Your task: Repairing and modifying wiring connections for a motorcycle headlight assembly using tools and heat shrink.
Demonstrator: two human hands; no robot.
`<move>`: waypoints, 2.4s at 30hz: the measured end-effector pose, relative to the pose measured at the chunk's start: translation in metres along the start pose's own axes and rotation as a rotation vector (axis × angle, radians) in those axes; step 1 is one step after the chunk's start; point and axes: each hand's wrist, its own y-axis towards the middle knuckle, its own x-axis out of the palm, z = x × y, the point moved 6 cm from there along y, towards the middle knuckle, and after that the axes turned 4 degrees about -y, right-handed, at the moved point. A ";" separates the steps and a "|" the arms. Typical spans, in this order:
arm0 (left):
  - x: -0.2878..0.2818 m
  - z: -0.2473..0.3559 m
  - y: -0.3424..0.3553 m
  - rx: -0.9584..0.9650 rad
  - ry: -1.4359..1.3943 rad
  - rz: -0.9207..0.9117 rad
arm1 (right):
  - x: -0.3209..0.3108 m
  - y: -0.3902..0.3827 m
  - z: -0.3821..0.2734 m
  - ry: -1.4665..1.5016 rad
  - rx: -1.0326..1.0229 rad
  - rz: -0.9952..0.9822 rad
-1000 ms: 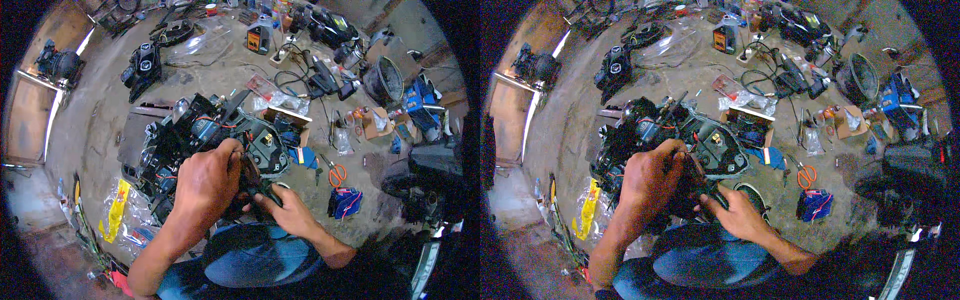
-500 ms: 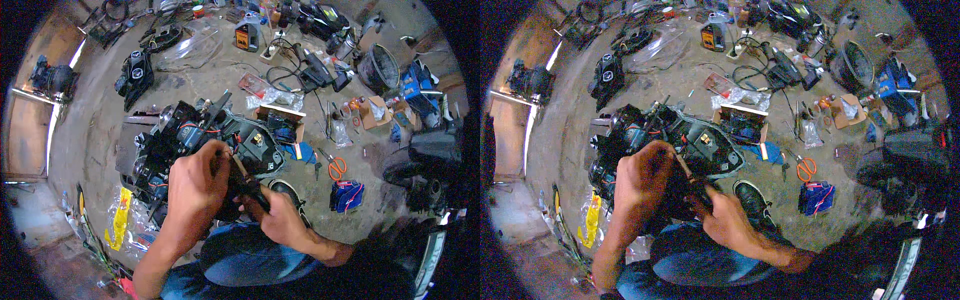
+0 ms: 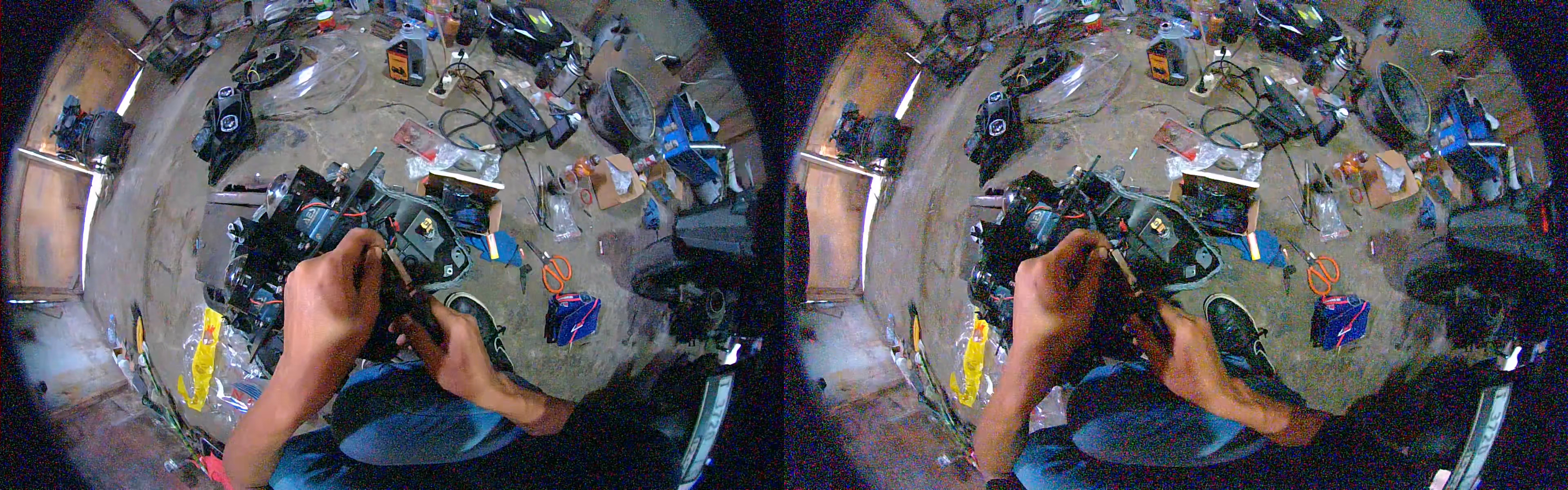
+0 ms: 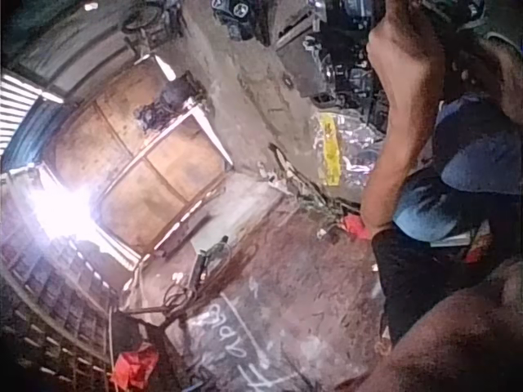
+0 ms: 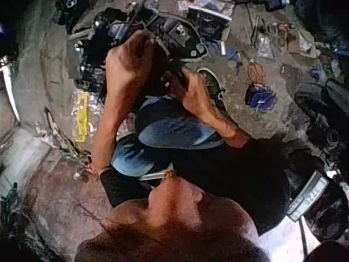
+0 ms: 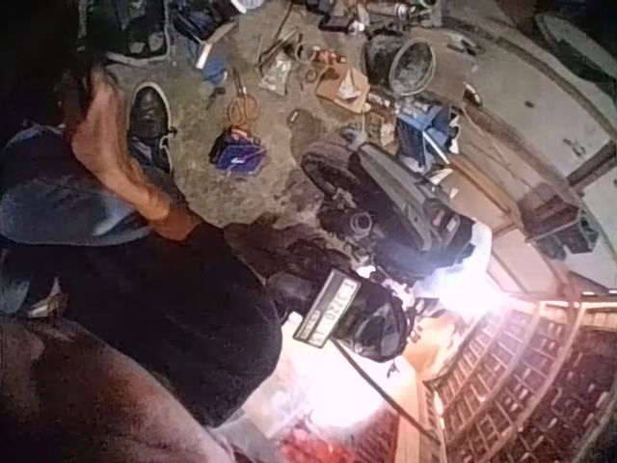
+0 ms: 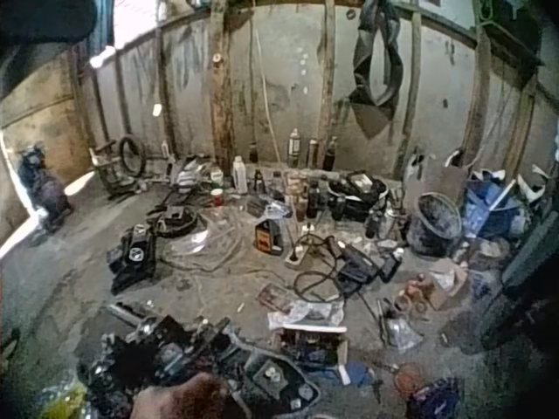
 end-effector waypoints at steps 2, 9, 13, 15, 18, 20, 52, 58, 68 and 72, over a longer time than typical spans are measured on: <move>-0.001 0.000 0.000 -0.003 0.016 -0.012 | 0.000 0.000 0.000 0.003 -0.012 -0.002; 0.000 0.001 -0.001 0.032 0.064 -0.002 | -0.003 -0.002 -0.004 -0.071 -0.013 0.007; -0.003 0.002 -0.002 0.053 0.092 0.013 | -0.002 -0.002 -0.007 -0.092 -0.033 0.019; -0.003 0.001 -0.001 0.071 0.065 0.004 | -0.005 -0.002 -0.010 -0.162 -0.098 0.082; -0.001 -0.002 0.000 0.010 0.089 -0.055 | -0.006 -0.004 -0.014 -0.112 -0.026 0.062; -0.003 -0.002 0.000 -0.005 0.066 -0.074 | -0.006 -0.003 -0.012 -0.078 -0.013 0.058; 0.022 -0.017 0.003 -0.360 -0.412 -0.055 | 0.001 -0.002 0.027 1.198 0.930 -0.633; 0.021 -0.015 0.001 -0.346 -0.439 -0.064 | -0.006 -0.013 0.028 1.188 0.713 -0.668; 0.022 -0.017 -0.002 -0.394 -0.491 -0.123 | -0.012 -0.004 0.021 1.128 0.511 -0.494; 0.020 -0.014 -0.001 -0.361 -0.441 -0.106 | -0.023 -0.001 0.016 1.093 0.445 -0.399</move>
